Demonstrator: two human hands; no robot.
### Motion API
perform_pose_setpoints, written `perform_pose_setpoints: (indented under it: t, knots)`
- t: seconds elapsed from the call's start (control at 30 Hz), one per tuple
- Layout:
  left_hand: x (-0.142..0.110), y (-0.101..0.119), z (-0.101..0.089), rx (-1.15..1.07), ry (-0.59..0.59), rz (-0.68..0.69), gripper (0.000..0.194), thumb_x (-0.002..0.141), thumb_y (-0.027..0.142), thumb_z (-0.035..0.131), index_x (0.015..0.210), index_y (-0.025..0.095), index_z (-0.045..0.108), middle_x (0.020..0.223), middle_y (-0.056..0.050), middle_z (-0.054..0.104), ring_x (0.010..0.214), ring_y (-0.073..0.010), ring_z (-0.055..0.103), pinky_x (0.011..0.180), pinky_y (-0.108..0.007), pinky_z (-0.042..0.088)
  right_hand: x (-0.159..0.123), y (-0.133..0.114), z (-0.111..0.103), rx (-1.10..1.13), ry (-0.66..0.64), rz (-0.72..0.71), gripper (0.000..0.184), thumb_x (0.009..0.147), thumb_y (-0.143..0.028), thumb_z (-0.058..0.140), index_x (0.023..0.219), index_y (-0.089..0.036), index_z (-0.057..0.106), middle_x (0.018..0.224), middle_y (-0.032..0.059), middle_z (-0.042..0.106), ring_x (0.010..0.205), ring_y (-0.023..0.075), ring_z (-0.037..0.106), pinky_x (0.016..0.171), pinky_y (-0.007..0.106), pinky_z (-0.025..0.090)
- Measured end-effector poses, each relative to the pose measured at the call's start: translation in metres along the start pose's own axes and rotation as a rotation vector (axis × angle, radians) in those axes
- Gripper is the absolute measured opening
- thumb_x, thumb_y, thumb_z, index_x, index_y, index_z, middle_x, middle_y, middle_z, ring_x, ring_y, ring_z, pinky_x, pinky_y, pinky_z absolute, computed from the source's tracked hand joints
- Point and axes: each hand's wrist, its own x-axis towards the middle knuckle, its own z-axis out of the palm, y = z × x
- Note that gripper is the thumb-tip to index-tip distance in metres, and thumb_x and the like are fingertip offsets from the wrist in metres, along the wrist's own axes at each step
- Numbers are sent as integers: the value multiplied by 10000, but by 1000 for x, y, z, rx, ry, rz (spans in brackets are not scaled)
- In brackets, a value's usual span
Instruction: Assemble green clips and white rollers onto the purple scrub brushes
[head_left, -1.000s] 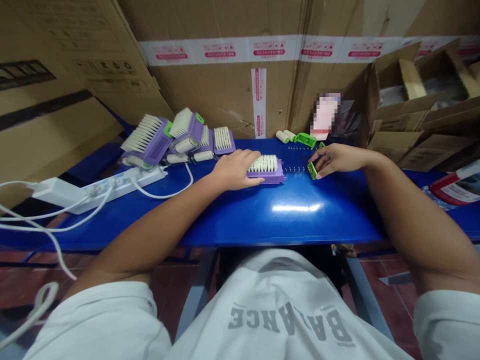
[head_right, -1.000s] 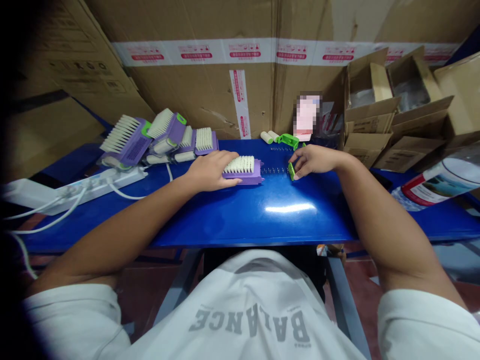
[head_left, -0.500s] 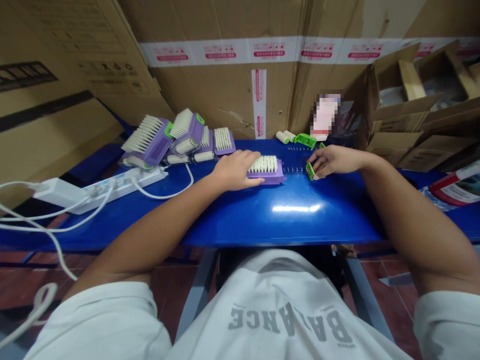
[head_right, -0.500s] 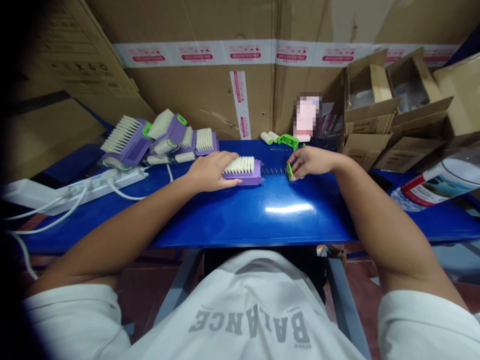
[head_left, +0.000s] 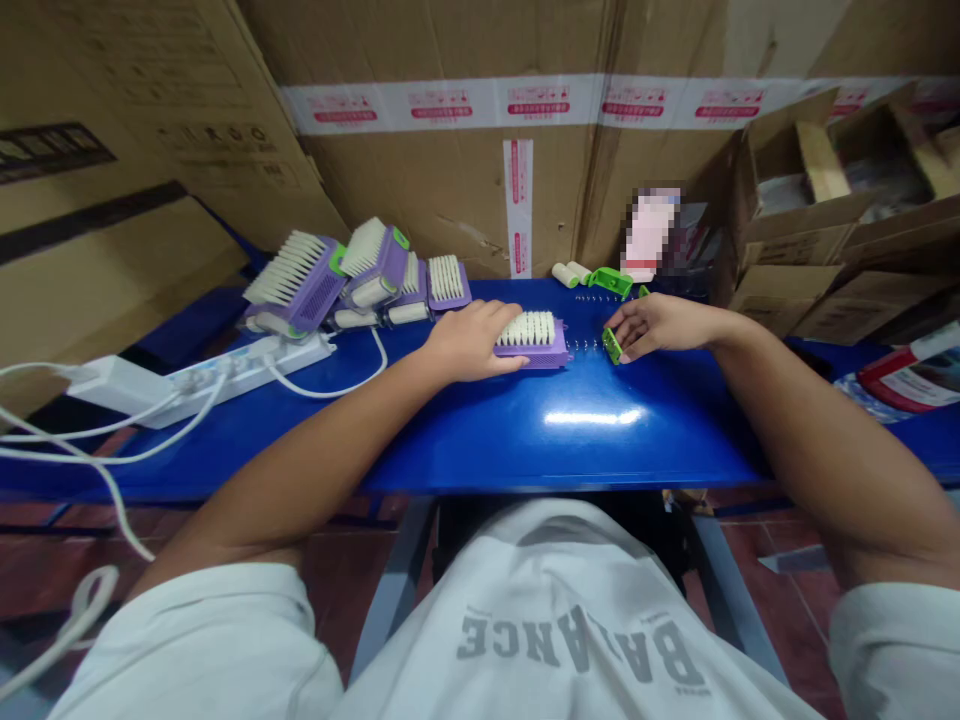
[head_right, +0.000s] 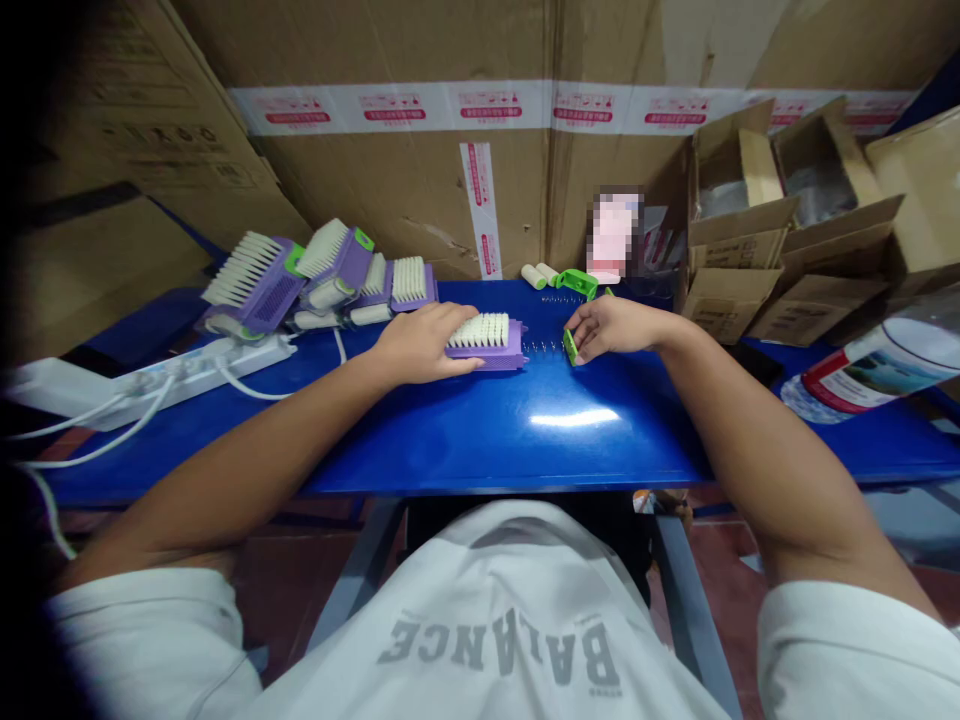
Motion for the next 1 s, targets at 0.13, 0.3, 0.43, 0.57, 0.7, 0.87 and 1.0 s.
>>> perform_pose_setpoints:
  t: [0.13,0.3,0.43,0.57,0.7,0.87,1.0]
  knots:
    - [0,0,0,8,7,4,818,946,688,614,1613,251,433,1573,-115,591,1398,-358,574,1031,-427,517,2,2,0,34,12,17,595,534,-275,974,1054,-193,696,894,53,811,915,275,801,940,431,653]
    - [-1,1,0,7,7,0,818,944,690,618,1613,258,433,1569,-113,596,1390,-359,581,1024,-430,520,1,3,0,25,22,23,568,553,-261,952,1053,-202,691,885,42,813,895,266,806,913,411,654]
    - [-1,1,-1,8,7,3,819,946,678,626,1617,249,435,1561,-121,600,1382,-363,585,1021,-440,524,0,1,2,16,34,42,564,556,-262,940,1051,-204,678,874,34,810,895,262,800,891,398,642]
    - [0,1,-1,4,3,3,823,947,681,622,1623,254,427,1564,-115,595,1386,-364,578,1027,-444,525,-1,-3,5,-10,33,69,597,586,-269,927,1121,-199,670,869,27,811,891,253,795,847,367,627]
    - [-1,1,-1,0,7,-4,803,946,683,621,1604,257,447,1564,-112,597,1389,-362,576,1031,-441,522,-6,-12,6,-81,25,109,708,584,-289,961,1227,-197,680,857,19,813,831,240,780,771,333,627]
    - [-2,4,-3,-6,3,3,809,951,655,634,1621,251,428,1570,-118,594,1393,-358,575,1029,-442,522,-20,-36,-4,-135,35,230,544,644,-457,993,1064,-197,764,855,50,801,809,239,779,722,320,665]
    - [-2,4,-4,1,8,5,820,953,654,629,1628,234,425,1570,-118,596,1388,-361,578,1032,-448,524,-21,-55,-4,-311,55,399,393,797,-516,905,741,-164,738,715,76,746,620,190,719,559,280,615]
